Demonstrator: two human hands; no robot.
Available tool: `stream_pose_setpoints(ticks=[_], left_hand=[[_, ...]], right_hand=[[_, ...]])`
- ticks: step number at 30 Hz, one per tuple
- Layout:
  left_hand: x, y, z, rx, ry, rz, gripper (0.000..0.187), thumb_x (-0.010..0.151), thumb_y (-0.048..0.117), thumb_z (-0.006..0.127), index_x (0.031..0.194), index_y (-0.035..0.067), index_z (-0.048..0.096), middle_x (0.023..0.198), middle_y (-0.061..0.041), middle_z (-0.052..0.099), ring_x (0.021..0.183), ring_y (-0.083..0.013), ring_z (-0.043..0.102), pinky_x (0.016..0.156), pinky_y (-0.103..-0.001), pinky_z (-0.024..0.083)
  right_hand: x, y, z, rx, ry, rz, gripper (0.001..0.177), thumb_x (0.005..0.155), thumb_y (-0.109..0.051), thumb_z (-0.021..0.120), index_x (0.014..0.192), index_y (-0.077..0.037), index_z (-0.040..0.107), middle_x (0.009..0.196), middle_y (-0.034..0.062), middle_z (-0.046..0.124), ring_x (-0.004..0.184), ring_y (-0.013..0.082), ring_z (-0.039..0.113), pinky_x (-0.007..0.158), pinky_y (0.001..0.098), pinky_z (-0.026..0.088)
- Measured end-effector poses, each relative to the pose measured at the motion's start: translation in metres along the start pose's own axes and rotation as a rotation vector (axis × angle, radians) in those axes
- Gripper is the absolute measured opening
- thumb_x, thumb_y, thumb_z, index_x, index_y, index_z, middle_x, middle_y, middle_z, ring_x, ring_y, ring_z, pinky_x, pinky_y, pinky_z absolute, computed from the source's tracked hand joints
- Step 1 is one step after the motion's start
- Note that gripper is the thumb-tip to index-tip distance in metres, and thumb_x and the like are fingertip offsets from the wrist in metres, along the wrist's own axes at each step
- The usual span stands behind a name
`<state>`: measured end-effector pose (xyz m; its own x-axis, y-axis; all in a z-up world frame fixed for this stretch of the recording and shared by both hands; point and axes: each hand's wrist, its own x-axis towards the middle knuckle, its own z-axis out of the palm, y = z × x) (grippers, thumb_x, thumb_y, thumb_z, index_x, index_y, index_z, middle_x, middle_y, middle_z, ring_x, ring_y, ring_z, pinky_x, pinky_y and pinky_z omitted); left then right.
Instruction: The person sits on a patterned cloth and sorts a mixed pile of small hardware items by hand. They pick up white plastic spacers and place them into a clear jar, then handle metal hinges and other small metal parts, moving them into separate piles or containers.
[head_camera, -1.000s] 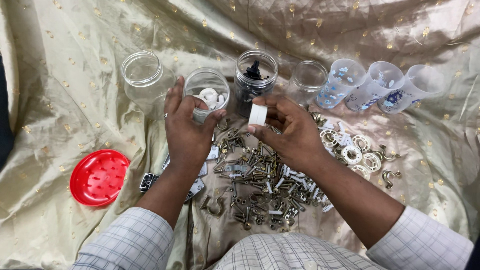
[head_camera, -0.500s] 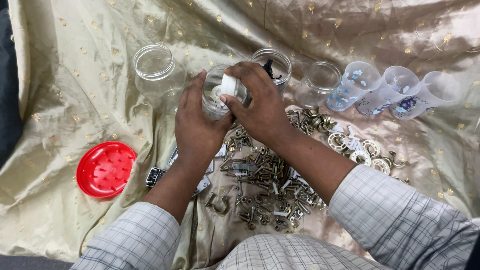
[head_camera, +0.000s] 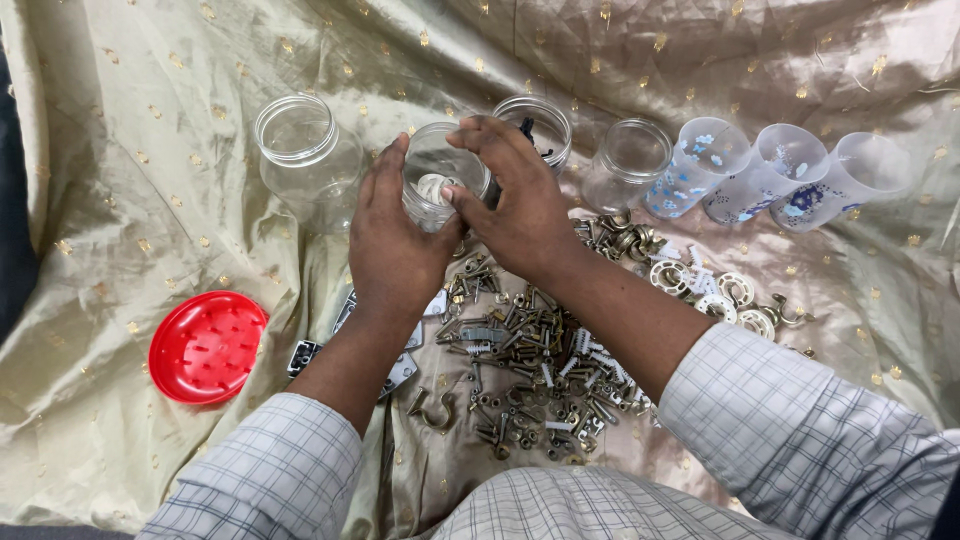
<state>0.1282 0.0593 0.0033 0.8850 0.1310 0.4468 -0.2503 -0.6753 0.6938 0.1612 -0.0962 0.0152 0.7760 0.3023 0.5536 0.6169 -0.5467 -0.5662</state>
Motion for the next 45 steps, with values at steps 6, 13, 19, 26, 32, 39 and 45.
stream_pose_setpoints(ticks=[6,13,19,26,32,39,45], left_hand=[[0.000,-0.001,0.002,0.015,0.042,0.007,0.095,0.078,0.025,0.091,0.152,-0.001,0.038,0.148,-0.028,0.047,0.140,-0.0432,0.046,0.115,-0.047,0.039],[0.001,-0.014,0.006,-0.002,-0.035,-0.069,0.107,0.082,0.014,0.082,0.159,-0.004,0.011,0.163,-0.030,0.026,0.150,-0.0434,0.031,0.121,-0.046,0.031],[-0.009,-0.016,-0.001,-0.051,-0.101,-0.049,0.116,0.082,0.010,0.081,0.162,0.001,-0.003,0.166,-0.032,0.009,0.155,-0.0477,0.017,0.124,-0.048,0.026],[-0.054,0.015,0.007,-0.236,-0.045,-0.091,0.101,0.083,0.001,0.074,0.160,0.008,0.008,0.148,-0.029,0.023,0.140,-0.0454,0.041,0.122,-0.049,0.035],[-0.093,0.048,0.022,-0.335,-0.230,-0.152,0.092,0.083,0.002,0.072,0.155,0.005,0.015,0.144,-0.025,0.027,0.122,-0.0344,0.050,0.102,-0.044,0.049],[-0.121,0.074,0.037,-0.385,-0.481,-0.277,0.083,0.085,0.005,0.070,0.153,0.007,0.023,0.130,-0.018,0.042,0.088,-0.0188,0.063,0.073,-0.033,0.059],[-0.132,0.086,0.054,-0.384,-0.583,-0.265,0.069,0.083,0.005,0.068,0.144,0.007,0.037,0.116,-0.013,0.053,0.081,-0.0173,0.065,0.067,-0.033,0.057]], right_hand=[[-0.025,-0.014,-0.011,0.153,0.030,0.079,0.035,0.090,-0.004,0.074,0.123,-0.003,0.064,0.135,0.0133,0.060,0.123,0.0243,0.065,0.106,0.0352,0.055],[-0.078,-0.018,-0.022,0.542,0.000,0.307,0.021,0.095,0.001,0.067,0.115,0.001,0.063,0.125,0.0096,0.061,0.114,0.0155,0.067,0.102,0.0289,0.055],[-0.120,-0.017,-0.040,0.617,-0.057,0.619,0.014,0.094,-0.002,0.070,0.108,-0.001,0.068,0.103,0.0063,0.069,0.095,0.0122,0.067,0.087,0.0266,0.058],[-0.151,-0.024,-0.059,0.541,-0.146,0.783,0.017,0.090,-0.008,0.072,0.106,-0.003,0.069,0.099,0.0034,0.073,0.093,0.0103,0.068,0.087,0.0270,0.057],[-0.179,-0.026,-0.066,0.534,-0.136,0.856,0.017,0.090,-0.009,0.070,0.107,-0.003,0.070,0.099,0.0036,0.074,0.091,0.0107,0.068,0.084,0.0277,0.056],[-0.209,-0.021,-0.083,0.452,-0.066,0.877,0.014,0.091,-0.011,0.071,0.102,-0.002,0.072,0.095,0.0037,0.074,0.088,0.0101,0.067,0.081,0.0272,0.055],[-0.229,-0.014,-0.100,0.402,0.007,0.914,0.015,0.090,-0.009,0.071,0.103,-0.002,0.073,0.094,0.0036,0.073,0.087,0.0110,0.066,0.081,0.0278,0.054]])
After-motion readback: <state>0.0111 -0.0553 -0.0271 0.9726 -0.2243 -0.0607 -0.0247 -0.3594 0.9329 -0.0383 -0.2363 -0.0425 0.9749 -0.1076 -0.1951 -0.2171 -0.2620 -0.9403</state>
